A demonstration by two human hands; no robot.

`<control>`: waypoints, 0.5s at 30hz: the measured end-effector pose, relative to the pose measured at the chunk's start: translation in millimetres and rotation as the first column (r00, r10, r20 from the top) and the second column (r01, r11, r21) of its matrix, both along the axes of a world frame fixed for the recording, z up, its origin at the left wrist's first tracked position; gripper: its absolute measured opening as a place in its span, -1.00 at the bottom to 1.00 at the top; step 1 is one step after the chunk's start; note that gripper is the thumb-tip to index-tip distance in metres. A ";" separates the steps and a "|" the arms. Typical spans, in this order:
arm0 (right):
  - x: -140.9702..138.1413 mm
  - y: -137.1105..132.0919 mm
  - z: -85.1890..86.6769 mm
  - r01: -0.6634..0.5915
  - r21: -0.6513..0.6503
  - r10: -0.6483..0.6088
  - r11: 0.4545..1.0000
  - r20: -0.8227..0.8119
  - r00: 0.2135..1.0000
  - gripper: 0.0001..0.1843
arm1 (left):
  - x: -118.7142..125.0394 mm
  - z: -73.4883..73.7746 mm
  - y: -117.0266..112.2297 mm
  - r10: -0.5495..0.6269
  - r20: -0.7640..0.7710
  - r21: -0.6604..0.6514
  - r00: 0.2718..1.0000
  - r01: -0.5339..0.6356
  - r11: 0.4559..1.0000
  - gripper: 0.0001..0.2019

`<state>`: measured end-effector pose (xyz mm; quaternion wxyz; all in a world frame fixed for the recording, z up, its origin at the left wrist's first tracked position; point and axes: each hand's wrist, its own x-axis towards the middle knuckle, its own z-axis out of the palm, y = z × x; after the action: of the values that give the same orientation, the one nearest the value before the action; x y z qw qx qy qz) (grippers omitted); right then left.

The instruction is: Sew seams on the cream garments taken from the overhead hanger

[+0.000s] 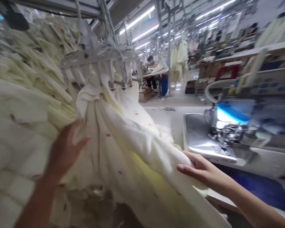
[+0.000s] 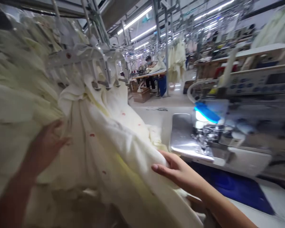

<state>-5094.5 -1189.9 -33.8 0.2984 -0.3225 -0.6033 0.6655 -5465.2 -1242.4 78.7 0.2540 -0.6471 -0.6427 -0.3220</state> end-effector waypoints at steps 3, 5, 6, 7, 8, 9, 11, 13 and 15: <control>12.7 5.9 0.2 0.052 0.131 -0.052 0.990 -0.007 0.999 -0.72 | 107.8 -35.5 36.4 -0.520 -0.140 -0.221 0.843 0.485 0.846 -0.55; 19.7 5.9 -1.8 0.134 0.214 -0.136 0.968 -0.007 0.991 -0.75 | 166.7 -53.4 53.6 -0.696 -0.220 -0.374 0.684 0.600 0.708 -0.55; 23.4 5.0 -2.8 0.181 0.237 -0.181 0.954 -0.023 0.983 -0.76 | 187.1 -58.3 60.6 -0.727 -0.241 -0.433 0.643 0.600 0.673 -0.61; 26.9 3.6 -3.7 0.220 0.236 -0.213 0.947 -0.054 0.976 -0.75 | 200.9 -60.1 66.5 -0.733 -0.250 -0.474 0.632 0.581 0.662 -0.69; 29.8 1.8 -5.1 0.240 0.208 -0.224 0.948 -0.100 0.970 -0.72 | 208.5 -58.7 70.8 -0.732 -0.241 -0.502 0.638 0.564 0.656 -0.75; 31.6 -0.2 -7.4 0.239 0.158 -0.214 0.958 -0.160 0.964 -0.68 | 210.4 -54.8 73.2 -0.737 -0.203 -0.529 0.645 0.561 0.637 -0.78; 29.7 -4.7 -16.4 0.195 0.021 -0.180 0.981 -0.302 0.936 -0.54 | 200.7 -42.9 71.1 -0.763 -0.027 -0.560 0.646 0.622 0.546 -0.81; 19.8 -8.4 -32.3 0.139 -0.052 -0.149 0.989 -0.333 0.931 -0.42 | 179.7 -32.6 59.2 -0.756 0.196 -0.576 0.625 0.697 0.427 -0.88; 3.5 -10.5 -51.6 0.131 0.025 -0.123 0.991 -0.192 0.974 -0.45 | 155.7 -29.9 38.9 -0.688 0.300 -0.576 0.660 0.701 0.421 -0.90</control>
<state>-5091.1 -1200.4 -85.4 0.4026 -0.2898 -0.5626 0.6614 -5309.5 -1203.5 48.8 -0.1484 -0.8952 -0.3887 -0.1595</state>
